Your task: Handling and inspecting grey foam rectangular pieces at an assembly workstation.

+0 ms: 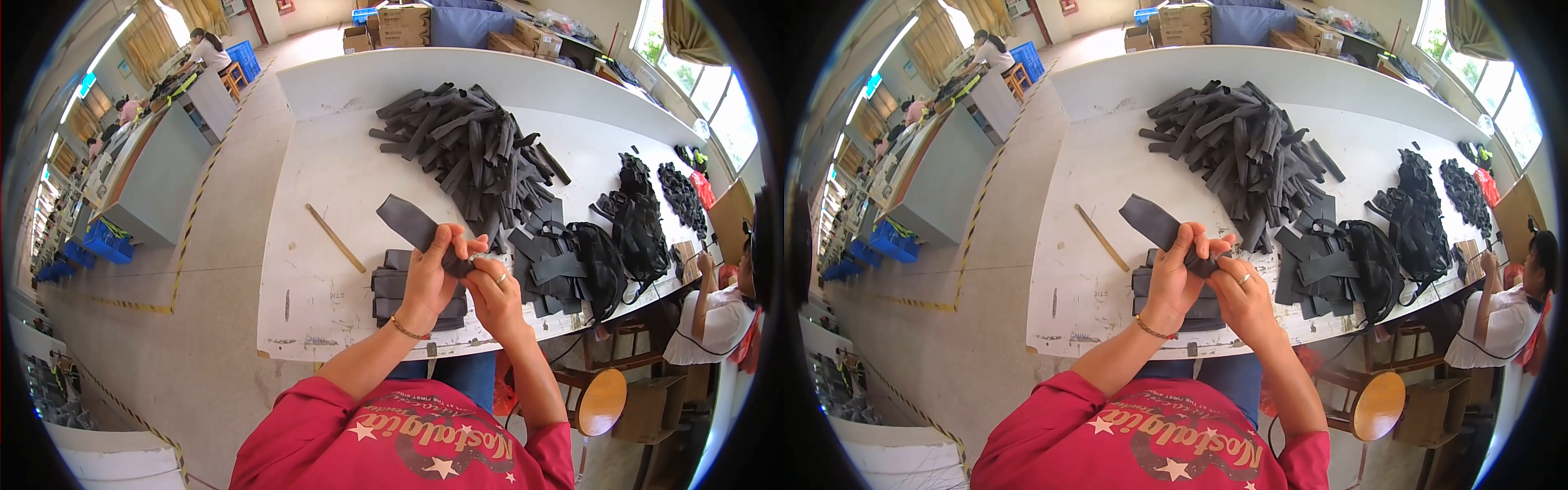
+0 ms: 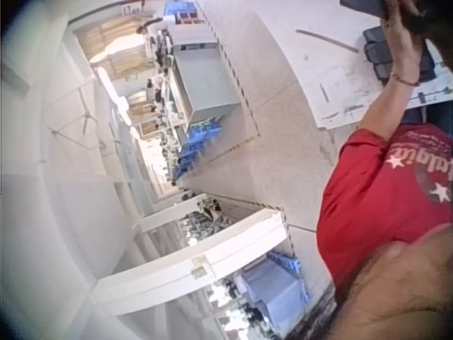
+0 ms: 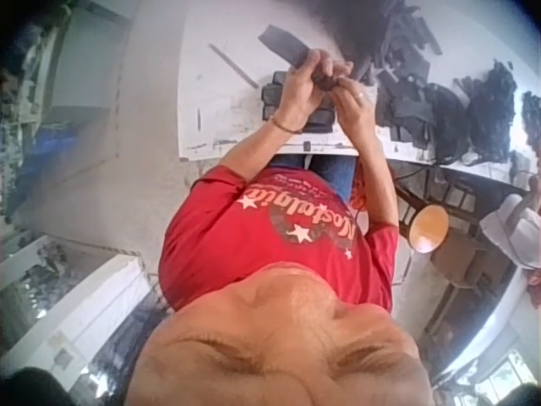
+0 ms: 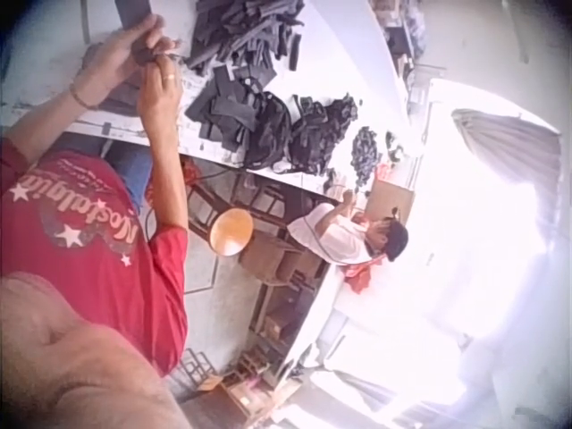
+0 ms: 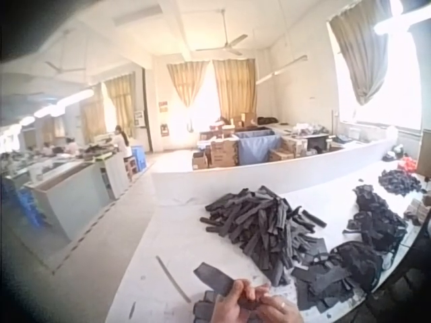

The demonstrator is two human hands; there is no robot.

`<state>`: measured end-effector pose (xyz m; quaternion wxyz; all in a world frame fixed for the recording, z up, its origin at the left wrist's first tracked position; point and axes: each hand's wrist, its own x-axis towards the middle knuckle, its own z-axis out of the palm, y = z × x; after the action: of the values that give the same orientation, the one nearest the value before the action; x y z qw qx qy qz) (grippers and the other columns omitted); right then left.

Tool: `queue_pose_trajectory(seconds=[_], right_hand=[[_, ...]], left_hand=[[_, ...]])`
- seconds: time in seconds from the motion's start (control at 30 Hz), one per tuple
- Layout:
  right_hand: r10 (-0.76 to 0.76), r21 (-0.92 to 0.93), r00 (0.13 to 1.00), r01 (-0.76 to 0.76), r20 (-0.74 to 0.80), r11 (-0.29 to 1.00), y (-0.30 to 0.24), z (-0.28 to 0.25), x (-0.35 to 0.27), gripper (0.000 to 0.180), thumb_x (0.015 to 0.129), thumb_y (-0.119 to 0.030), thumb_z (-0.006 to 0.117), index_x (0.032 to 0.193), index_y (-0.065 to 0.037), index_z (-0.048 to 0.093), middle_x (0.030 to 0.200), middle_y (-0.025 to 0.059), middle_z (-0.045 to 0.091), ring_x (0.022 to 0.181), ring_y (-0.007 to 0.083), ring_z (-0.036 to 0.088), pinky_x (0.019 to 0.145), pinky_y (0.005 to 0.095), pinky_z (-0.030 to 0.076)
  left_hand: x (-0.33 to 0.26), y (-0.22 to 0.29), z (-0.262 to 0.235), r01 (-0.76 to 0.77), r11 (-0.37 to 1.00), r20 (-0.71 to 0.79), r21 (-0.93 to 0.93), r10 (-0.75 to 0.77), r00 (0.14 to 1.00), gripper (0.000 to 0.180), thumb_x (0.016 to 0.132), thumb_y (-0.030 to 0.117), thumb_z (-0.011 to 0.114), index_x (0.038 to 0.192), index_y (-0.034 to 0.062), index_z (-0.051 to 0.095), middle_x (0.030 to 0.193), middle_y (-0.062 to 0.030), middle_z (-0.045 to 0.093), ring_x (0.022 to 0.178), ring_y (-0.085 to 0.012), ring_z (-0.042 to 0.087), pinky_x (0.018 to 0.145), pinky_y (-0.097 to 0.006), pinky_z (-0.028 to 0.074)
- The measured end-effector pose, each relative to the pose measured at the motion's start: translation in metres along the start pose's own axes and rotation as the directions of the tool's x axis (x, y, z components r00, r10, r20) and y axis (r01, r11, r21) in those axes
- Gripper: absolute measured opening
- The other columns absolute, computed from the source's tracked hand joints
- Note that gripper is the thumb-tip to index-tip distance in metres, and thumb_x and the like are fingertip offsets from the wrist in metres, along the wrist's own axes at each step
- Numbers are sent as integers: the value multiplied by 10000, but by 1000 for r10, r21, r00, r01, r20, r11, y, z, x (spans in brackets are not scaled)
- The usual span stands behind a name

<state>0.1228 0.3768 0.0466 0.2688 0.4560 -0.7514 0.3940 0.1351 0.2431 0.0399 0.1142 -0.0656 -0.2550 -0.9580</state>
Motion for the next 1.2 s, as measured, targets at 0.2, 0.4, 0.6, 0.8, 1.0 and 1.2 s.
queue_pose_trajectory(seconds=[0.2,0.4,0.6,0.8,1.0,1.2], right_hand=[[95,-5,992,-95,83,995,-1,-1,-4,170,743,13,722,849,-1,591,935,128,588,795,327,615,658,399,507],[146,-13,985,-145,90,989,-6,-4,-22,172,754,2,729,869,-2,601,932,125,588,780,325,612,644,401,499],[83,-15,996,-83,30,996,-2,-2,-21,194,732,31,735,869,5,600,937,128,591,754,317,603,626,393,495],[55,-3,998,-54,36,999,3,-2,-14,190,731,31,734,861,8,597,935,126,592,749,307,611,613,385,497],[35,-9,999,-34,34,999,2,0,-10,191,725,28,738,851,8,596,933,125,595,750,306,612,610,382,499],[22,-12,999,-22,39,1000,3,3,-7,185,725,29,734,837,8,589,922,124,596,753,307,613,618,384,501]], left_hand=[[6,21,8,-45,990,-238,136,77,968,283,975,284,573,1033,7,575,791,-104,652,789,-266,684,798,-405,540],[16,38,8,-24,964,-293,265,104,950,358,929,303,646,802,-31,617,723,-129,654,695,-269,684,704,-369,562],[12,22,8,-38,961,-235,275,105,966,374,918,319,661,812,-38,624,708,-116,648,644,-255,674,657,-350,560],[6,12,10,-45,978,-245,202,95,965,402,925,316,649,1069,-52,577,686,-71,605,657,-238,664,683,-354,562],[4,8,4,-49,988,-231,143,82,970,369,940,301,625,1065,-43,579,703,-67,612,683,-225,657,727,-379,573],[4,6,-1,-39,995,-220,93,59,974,346,950,289,610,1069,-34,574,708,-65,618,699,-227,661,766,-389,571]])
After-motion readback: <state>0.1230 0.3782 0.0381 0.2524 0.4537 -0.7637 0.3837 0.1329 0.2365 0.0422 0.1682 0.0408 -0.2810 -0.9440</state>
